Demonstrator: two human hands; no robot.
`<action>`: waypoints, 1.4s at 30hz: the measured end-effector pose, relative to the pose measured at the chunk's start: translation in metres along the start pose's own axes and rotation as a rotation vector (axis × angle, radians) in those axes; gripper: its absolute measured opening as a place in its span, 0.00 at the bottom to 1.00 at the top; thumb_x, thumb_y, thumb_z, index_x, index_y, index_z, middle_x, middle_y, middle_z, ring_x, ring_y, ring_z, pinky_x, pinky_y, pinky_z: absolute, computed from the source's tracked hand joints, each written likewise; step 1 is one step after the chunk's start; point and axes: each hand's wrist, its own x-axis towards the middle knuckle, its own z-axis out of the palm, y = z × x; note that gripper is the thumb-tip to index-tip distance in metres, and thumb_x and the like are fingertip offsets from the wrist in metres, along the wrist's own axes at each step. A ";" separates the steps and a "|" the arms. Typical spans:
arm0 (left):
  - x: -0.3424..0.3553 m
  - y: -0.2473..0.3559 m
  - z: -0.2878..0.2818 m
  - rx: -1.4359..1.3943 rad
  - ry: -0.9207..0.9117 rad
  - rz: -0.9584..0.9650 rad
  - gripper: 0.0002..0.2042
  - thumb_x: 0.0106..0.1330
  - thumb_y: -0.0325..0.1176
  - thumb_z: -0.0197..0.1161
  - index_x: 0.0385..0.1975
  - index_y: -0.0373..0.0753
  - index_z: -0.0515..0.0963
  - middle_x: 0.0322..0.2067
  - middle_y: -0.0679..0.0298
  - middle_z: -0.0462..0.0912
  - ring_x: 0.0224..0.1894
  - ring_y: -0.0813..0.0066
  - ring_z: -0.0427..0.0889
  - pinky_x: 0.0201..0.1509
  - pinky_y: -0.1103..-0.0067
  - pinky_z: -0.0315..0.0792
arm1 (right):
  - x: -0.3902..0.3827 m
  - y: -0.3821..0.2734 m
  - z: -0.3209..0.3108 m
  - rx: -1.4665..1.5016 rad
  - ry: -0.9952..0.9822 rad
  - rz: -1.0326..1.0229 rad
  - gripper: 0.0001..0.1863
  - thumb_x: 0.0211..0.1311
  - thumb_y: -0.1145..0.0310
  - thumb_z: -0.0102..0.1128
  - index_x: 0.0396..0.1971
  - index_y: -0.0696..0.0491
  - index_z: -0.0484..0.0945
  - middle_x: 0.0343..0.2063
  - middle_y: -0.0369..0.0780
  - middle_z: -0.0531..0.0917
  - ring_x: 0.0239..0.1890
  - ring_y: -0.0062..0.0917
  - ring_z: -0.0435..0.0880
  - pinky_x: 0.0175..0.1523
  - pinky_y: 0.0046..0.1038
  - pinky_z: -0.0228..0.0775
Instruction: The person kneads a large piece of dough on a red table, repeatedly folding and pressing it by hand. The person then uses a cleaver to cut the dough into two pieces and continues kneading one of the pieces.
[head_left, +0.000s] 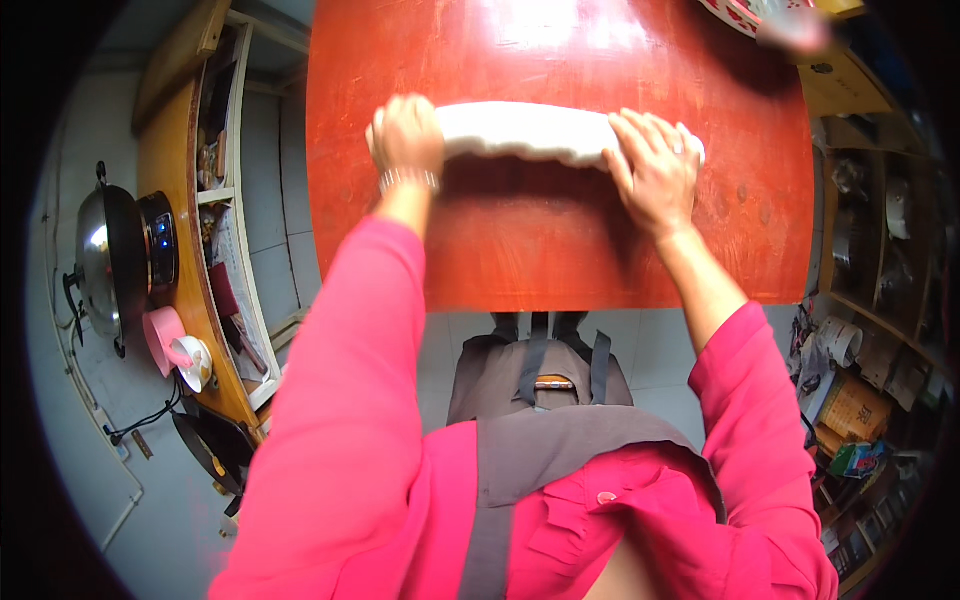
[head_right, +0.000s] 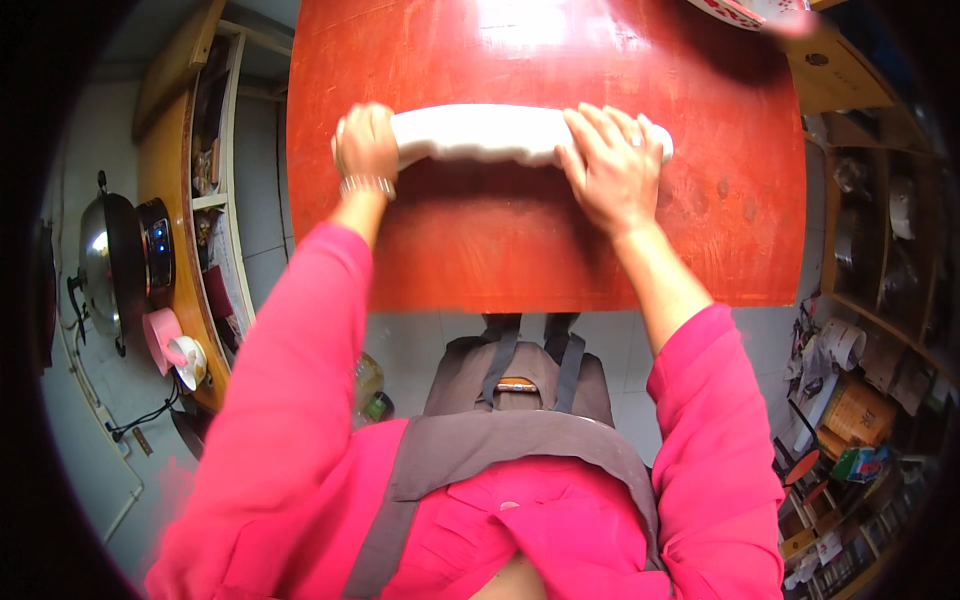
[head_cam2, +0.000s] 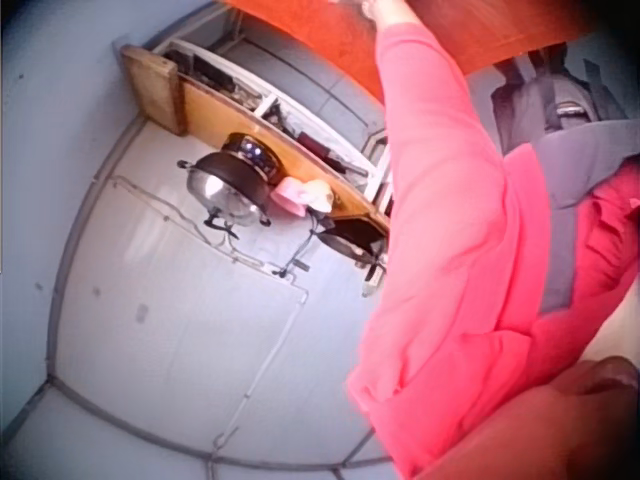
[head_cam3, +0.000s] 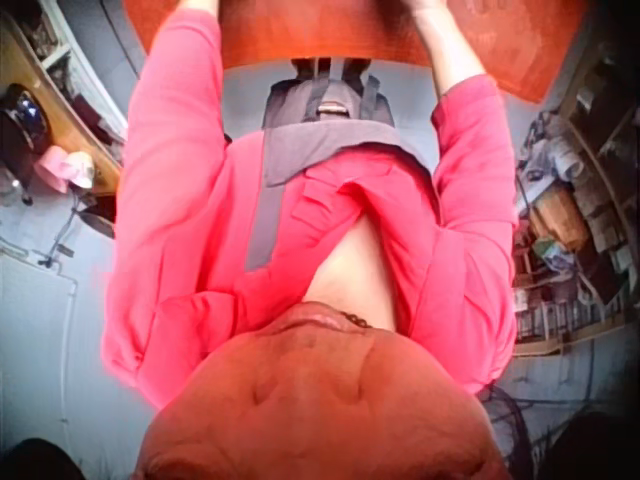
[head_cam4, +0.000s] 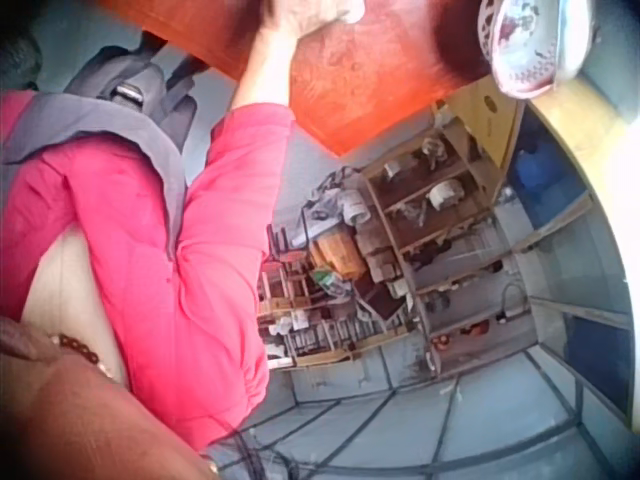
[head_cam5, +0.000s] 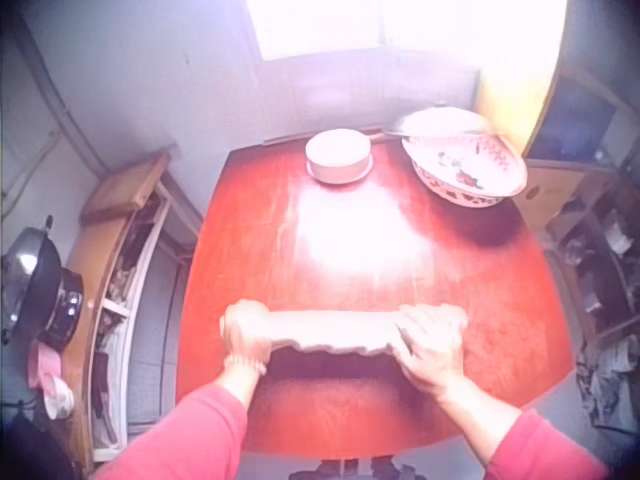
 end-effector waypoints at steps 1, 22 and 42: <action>-0.027 -0.005 0.008 -0.110 0.161 -0.005 0.14 0.65 0.38 0.53 0.38 0.42 0.85 0.40 0.56 0.86 0.53 0.53 0.81 0.67 0.58 0.67 | -0.010 -0.006 -0.002 0.028 0.009 0.012 0.19 0.65 0.54 0.66 0.53 0.44 0.85 0.56 0.34 0.85 0.61 0.30 0.80 0.71 0.44 0.57; 0.130 -0.036 0.063 0.129 0.005 0.111 0.15 0.72 0.41 0.52 0.33 0.41 0.83 0.36 0.56 0.87 0.44 0.52 0.83 0.53 0.58 0.76 | 0.155 0.078 0.101 0.334 -0.158 0.136 0.13 0.65 0.60 0.65 0.40 0.54 0.87 0.48 0.44 0.87 0.53 0.39 0.85 0.60 0.37 0.75; 0.072 0.017 -0.003 0.353 -0.400 0.260 0.14 0.67 0.39 0.60 0.44 0.41 0.87 0.46 0.55 0.89 0.50 0.56 0.87 0.53 0.63 0.80 | 0.044 0.017 0.028 -0.023 -0.200 -0.095 0.18 0.73 0.55 0.56 0.53 0.47 0.84 0.52 0.40 0.87 0.55 0.36 0.84 0.64 0.41 0.72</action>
